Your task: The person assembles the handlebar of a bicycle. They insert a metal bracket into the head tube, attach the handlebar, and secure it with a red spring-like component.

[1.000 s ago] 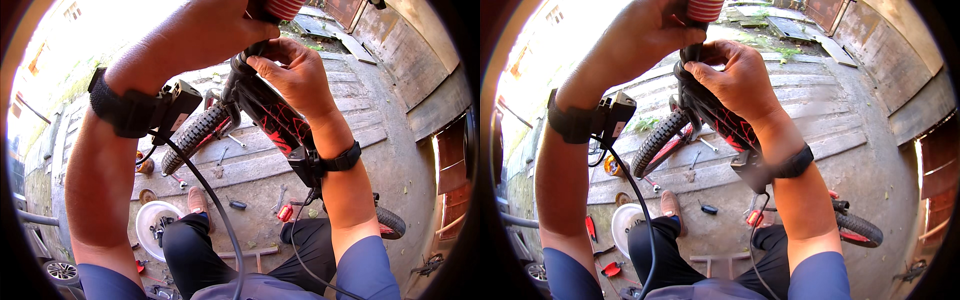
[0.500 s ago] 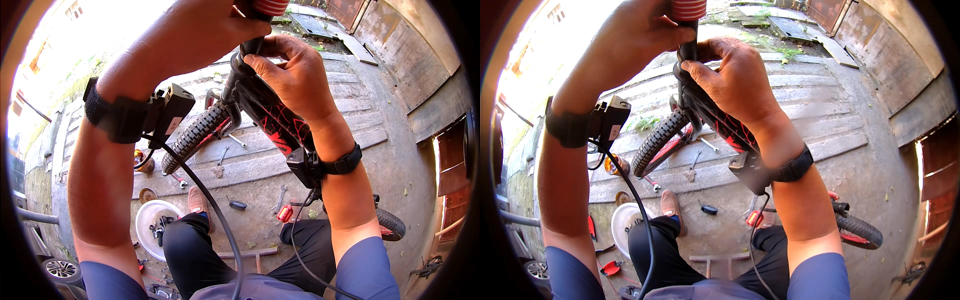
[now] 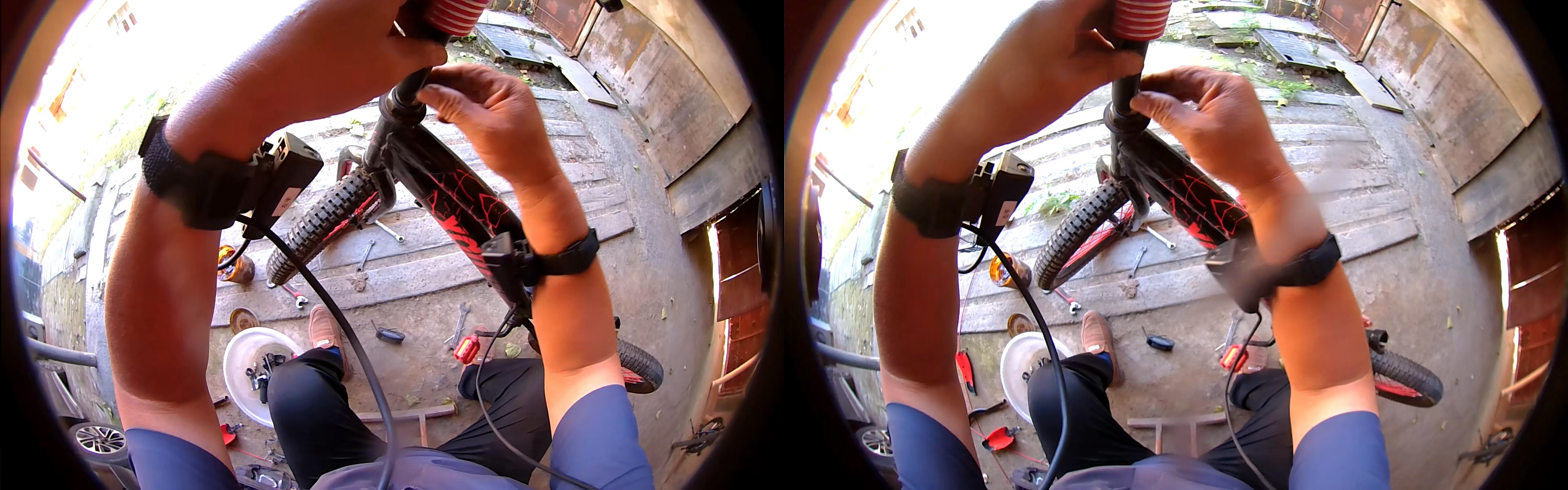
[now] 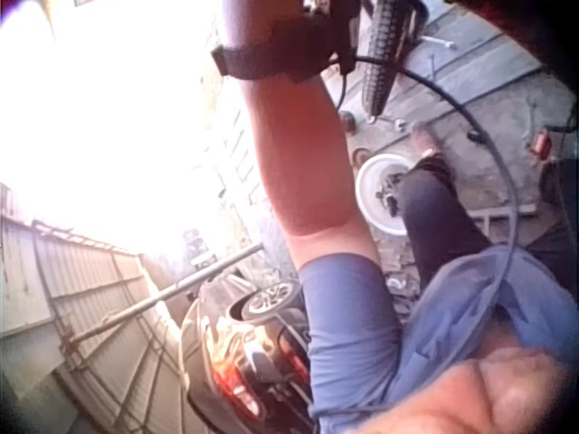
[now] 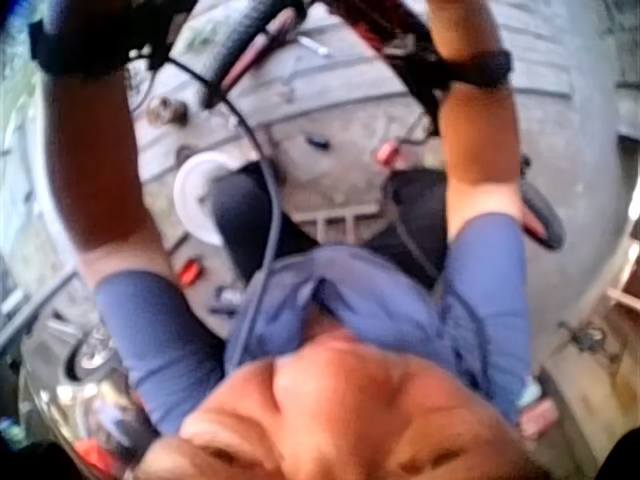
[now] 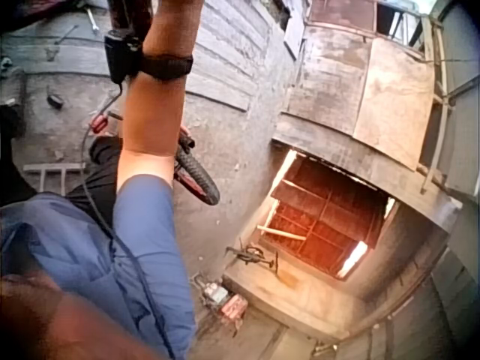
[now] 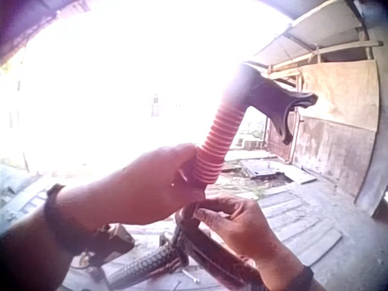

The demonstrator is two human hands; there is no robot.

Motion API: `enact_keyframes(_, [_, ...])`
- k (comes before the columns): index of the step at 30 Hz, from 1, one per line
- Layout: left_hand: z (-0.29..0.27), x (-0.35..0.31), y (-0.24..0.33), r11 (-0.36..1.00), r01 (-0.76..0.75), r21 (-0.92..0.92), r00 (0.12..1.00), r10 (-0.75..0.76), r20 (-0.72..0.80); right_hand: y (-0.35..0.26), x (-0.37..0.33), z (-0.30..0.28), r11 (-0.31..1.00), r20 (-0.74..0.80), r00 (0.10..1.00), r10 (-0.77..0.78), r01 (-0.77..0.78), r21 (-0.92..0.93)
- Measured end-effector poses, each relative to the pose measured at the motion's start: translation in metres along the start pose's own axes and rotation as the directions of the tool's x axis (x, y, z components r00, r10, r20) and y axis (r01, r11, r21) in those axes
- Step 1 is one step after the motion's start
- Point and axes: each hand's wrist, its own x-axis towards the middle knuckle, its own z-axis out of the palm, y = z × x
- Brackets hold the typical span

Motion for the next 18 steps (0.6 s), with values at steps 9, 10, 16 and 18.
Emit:
enact_keyframes(9, [0.005, 0.0, -0.012, 0.994, 0.043, -0.096, 0.999, -0.042, 0.019, -0.008, 0.007, -0.008, 0.995, 0.161, 0.984, -0.072, 0.06, 0.08])
enact_keyframes(10, [0.005, 0.001, -0.012, 0.993, 0.049, -0.107, 0.999, -0.05, -0.002, -0.005, 0.005, -0.006, 0.994, 0.154, 0.986, -0.062, 0.047, 0.098])
enact_keyframes(16, [0.0, 0.001, -0.012, 0.973, 0.071, -0.219, 0.996, -0.081, -0.035, 0.007, 0.011, -0.006, 0.999, 0.18, 0.984, 0.007, -0.016, 0.046])
enact_keyframes(18, [0.004, 0.001, -0.017, 0.978, 0.04, -0.204, 0.997, -0.054, -0.063, 0.011, 0.016, -0.009, 0.993, 0.213, 0.976, 0.033, -0.056, 0.102])
